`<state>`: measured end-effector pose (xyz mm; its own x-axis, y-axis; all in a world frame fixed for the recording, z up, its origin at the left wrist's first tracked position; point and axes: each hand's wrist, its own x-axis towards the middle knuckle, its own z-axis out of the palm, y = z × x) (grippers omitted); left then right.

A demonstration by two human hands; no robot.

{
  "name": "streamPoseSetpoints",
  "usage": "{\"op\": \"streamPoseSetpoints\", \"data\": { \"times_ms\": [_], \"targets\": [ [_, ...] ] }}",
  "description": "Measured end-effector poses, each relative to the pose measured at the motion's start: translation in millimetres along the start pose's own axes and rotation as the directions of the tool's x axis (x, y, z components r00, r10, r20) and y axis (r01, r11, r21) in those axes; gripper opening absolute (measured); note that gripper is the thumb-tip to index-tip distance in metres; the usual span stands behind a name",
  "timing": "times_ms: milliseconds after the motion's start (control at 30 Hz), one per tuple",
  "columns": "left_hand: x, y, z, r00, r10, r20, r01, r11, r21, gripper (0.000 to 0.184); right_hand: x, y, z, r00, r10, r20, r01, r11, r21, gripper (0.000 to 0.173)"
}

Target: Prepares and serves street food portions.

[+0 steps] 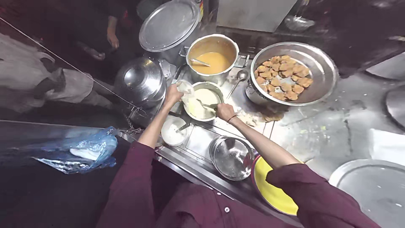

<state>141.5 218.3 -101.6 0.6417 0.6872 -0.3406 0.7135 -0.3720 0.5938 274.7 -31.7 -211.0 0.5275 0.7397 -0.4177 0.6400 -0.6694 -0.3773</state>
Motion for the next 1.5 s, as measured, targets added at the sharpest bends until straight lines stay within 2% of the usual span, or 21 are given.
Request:
{"op": "streamPoseSetpoints", "data": {
  "times_ms": [67, 167, 300, 400, 567, 633, 700, 767, 833, 867, 900, 967, 1033, 1100, 1167, 1233, 1300, 1333, 1400, 1467, 1500],
  "targets": [
    [1.0, -2.6, -5.5, 1.0, 0.006, 0.005, -0.006, 1.0, 0.021, 0.065, 12.9, 6.6, 9.6, 0.992, 0.073, 0.1, -0.097, 0.957, 0.272, 0.029],
    [1.2, -7.7, -15.8, 1.0, 0.03, -0.002, -0.03, 0.999, -0.017, 0.066, 15.8, 29.3, 29.0, 0.989, 0.074, 0.131, -0.138, 0.796, 0.589, 0.029],
    [-1.3, -3.6, -28.0, 0.999, 0.025, -0.043, -0.026, 0.999, -0.022, 0.062, -14.4, 45.4, 15.4, 0.988, 0.033, 0.151, -0.142, 0.58, 0.802, 0.032],
    [1.9, -5.6, -26.3, 0.999, 0.004, -0.044, -0.003, 0.999, 0.032, 0.061, -44.2, 40.8, -13.4, 0.996, 0.0, 0.087, -0.075, 0.513, 0.855, 0.034],
    [4.7, -5.7, -12.6, 0.996, 0.092, -0.009, -0.091, 0.991, 0.101, 0.063, -86.9, 20.8, -84.9, 0.999, -0.015, -0.029, 0.032, 0.645, 0.764, 0.034],
    [-1.8, 1.5, -8.3, 0.995, 0.1, 0.014, -0.101, 0.99, 0.095, 0.063, -99.2, 10.6, -105.5, 0.997, -0.034, -0.069, 0.074, 0.666, 0.742, 0.034],
    [-15.9, 5.2, -4.7, 0.993, 0.111, 0.044, -0.112, 0.993, 0.028, 0.068, -110.7, -5.0, -117.4, 0.99, -0.038, -0.139, 0.118, 0.766, 0.632, 0.034],
    [-37.4, 7.3, -3.1, 0.988, 0.117, 0.098, -0.105, 0.988, -0.117, 0.072, -119.2, -18.9, -110.4, 0.943, -0.108, -0.315, 0.202, 0.937, 0.283, 0.038],
    [-36.3, 11.6, 4.3, 0.981, 0.141, 0.131, -0.101, 0.957, -0.273, 0.072, -121.4, -21.2, -83.5, 0.791, -0.293, -0.538, 0.245, 0.956, -0.161, 0.054],
    [-32.3, 14.4, 7.6, 0.978, 0.155, 0.141, -0.099, 0.935, -0.34, 0.072, -121.2, -17.6, -72.0, 0.736, -0.339, -0.586, 0.243, 0.94, -0.238, 0.057],
    [-26.7, 17.4, 9.0, 0.976, 0.165, 0.146, -0.099, 0.921, -0.377, 0.071, -120.4, -12.9, -65.1, 0.719, -0.306, -0.624, 0.248, 0.952, -0.182, 0.056],
    [-24.4, 18.7, 8.5, 0.977, 0.165, 0.138, -0.098, 0.913, -0.397, 0.068, -117.4, 0.7, -60.3, 0.805, -0.102, -0.585, 0.267, 0.942, 0.203, 0.042],
    [-26.3, 16.1, 6.5, 0.981, 0.157, 0.112, -0.104, 0.92, -0.379, 0.069, -109.1, 16.7, -54.3, 0.924, 0.081, -0.373, 0.209, 0.712, 0.671, 0.035],
    [-28.6, 15.0, 4.0, 0.984, 0.147, 0.101, -0.106, 0.936, -0.336, 0.07, -98.3, 28.3, -41.5, 0.975, 0.158, -0.157, 0.06, 0.492, 0.868, 0.037],
    [-28.4, 14.2, 6.7, 0.985, 0.137, 0.103, -0.099, 0.947, -0.307, 0.07, -86.3, 34.7, -24.7, 0.985, 0.173, 0.004, -0.085, 0.464, 0.882, 0.039],
    [-31.0, 16.3, 7.0, 0.985, 0.14, 0.1, -0.106, 0.953, -0.284, 0.069, -70.4, 35.2, -9.0, 0.985, 0.144, 0.091, -0.152, 0.508, 0.848, 0.042],
    [-48.8, 17.8, 2.3, 0.984, 0.151, 0.094, -0.121, 0.955, -0.269, 0.071, -55.5, 34.2, -0.9, 0.992, 0.077, 0.102, -0.126, 0.742, 0.659, 0.041],
    [-58.2, 20.3, -1.4, 0.983, 0.157, 0.091, -0.128, 0.957, -0.259, 0.073, -51.7, 28.9, -5.7, 0.996, 0.066, 0.056, -0.085, 0.868, 0.49, 0.039],
    [-62.4, 26.5, -3.2, 0.983, 0.16, 0.094, -0.134, 0.961, -0.242, 0.071, -47.5, 13.9, -15.9, 0.983, 0.006, -0.185, 0.053, 0.949, 0.311, 0.046],
    [-65.8, 35.9, 2.5, 0.981, 0.156, 0.113, -0.133, 0.973, -0.19, 0.065, -48.5, -9.7, -31.8, 0.959, -0.031, -0.282, 0.191, 0.807, 0.559, 0.055],
    [-69.6, 47.2, 2.1, 0.981, 0.143, 0.129, -0.125, 0.982, -0.144, 0.061, -46.7, -22.6, -42.5, 0.971, -0.023, -0.238, 0.2, 0.619, 0.76, 0.058]
  ]
}}
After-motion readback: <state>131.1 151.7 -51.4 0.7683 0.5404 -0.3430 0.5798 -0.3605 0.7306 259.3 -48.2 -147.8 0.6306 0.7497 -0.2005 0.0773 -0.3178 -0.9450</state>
